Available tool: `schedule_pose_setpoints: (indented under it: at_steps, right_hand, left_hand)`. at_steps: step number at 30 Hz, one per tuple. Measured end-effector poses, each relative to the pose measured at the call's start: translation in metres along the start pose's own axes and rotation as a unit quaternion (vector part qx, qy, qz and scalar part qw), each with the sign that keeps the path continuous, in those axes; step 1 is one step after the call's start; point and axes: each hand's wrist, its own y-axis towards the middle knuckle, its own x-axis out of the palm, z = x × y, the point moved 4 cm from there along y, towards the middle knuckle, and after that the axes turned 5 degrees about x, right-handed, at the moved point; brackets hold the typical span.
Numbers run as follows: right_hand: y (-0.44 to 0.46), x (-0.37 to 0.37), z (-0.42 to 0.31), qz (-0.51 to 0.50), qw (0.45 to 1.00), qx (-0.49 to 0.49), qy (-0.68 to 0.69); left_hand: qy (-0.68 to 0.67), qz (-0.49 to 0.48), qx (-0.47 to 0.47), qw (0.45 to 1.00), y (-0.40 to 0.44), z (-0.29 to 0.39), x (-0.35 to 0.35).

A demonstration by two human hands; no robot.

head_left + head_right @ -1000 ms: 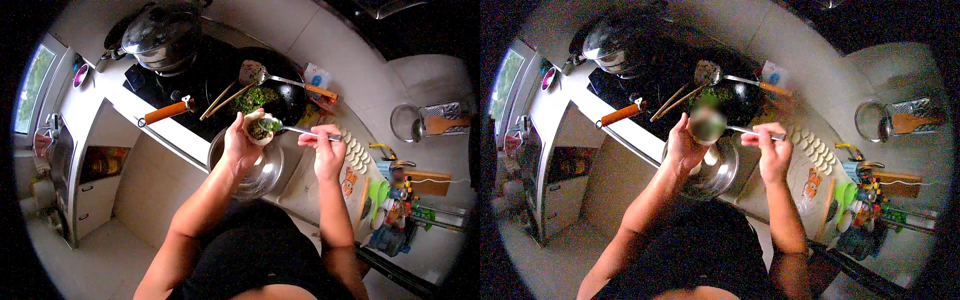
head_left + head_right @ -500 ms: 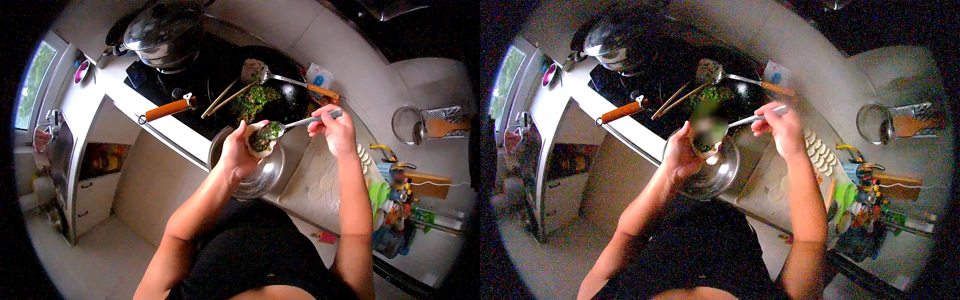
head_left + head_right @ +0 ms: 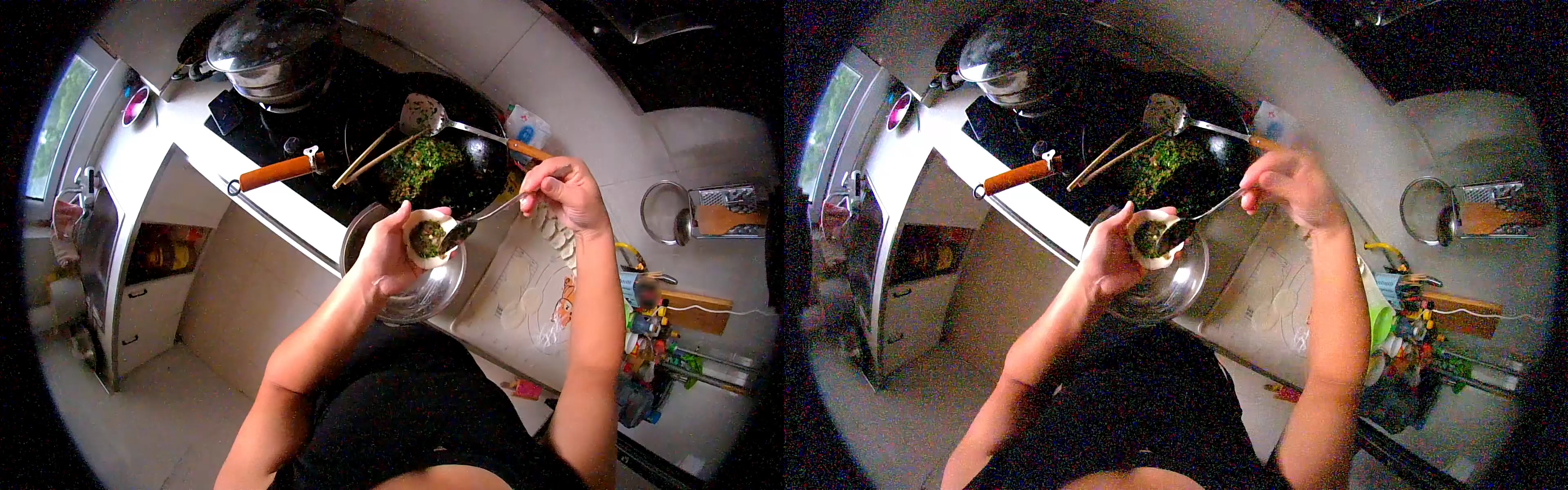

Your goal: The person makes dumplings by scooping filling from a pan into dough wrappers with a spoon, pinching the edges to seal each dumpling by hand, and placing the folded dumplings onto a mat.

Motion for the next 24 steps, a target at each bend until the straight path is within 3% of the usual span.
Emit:
schedule_pose_setpoints:
  at_steps: [1,5,11,14,17,21,24]
  right_hand:
    - [0.002,0.004,-0.003,-0.045,0.999,0.008,-0.011]
    - [0.013,0.018,-0.003,-0.068,0.990,0.073,-0.102]
    - [0.016,0.019,-0.004,-0.035,0.988,0.078,-0.131]
    - [0.004,0.013,-0.001,0.030,0.999,0.018,-0.017]
    - [-0.005,0.026,0.011,0.036,0.999,0.033,-0.019]
    - [-0.017,0.029,0.017,0.129,0.989,0.035,-0.070]
    - [-0.036,0.021,0.014,0.201,0.979,0.000,-0.016]
  left_hand:
    - [-0.007,-0.007,-0.013,1.000,0.000,-0.001,0.001]
    - [-0.024,-0.027,-0.062,0.997,-0.002,-0.006,0.004]
    - [-0.038,-0.022,-0.045,0.998,-0.006,-0.007,0.007]
    - [-0.048,-0.016,-0.020,0.999,-0.006,-0.003,0.002]
    - [-0.031,0.007,0.007,0.999,-0.006,-0.003,0.001]
    - [-0.034,0.004,0.011,0.999,-0.006,-0.005,-0.001]
    - [-0.042,0.026,0.015,0.999,-0.007,-0.004,-0.001]
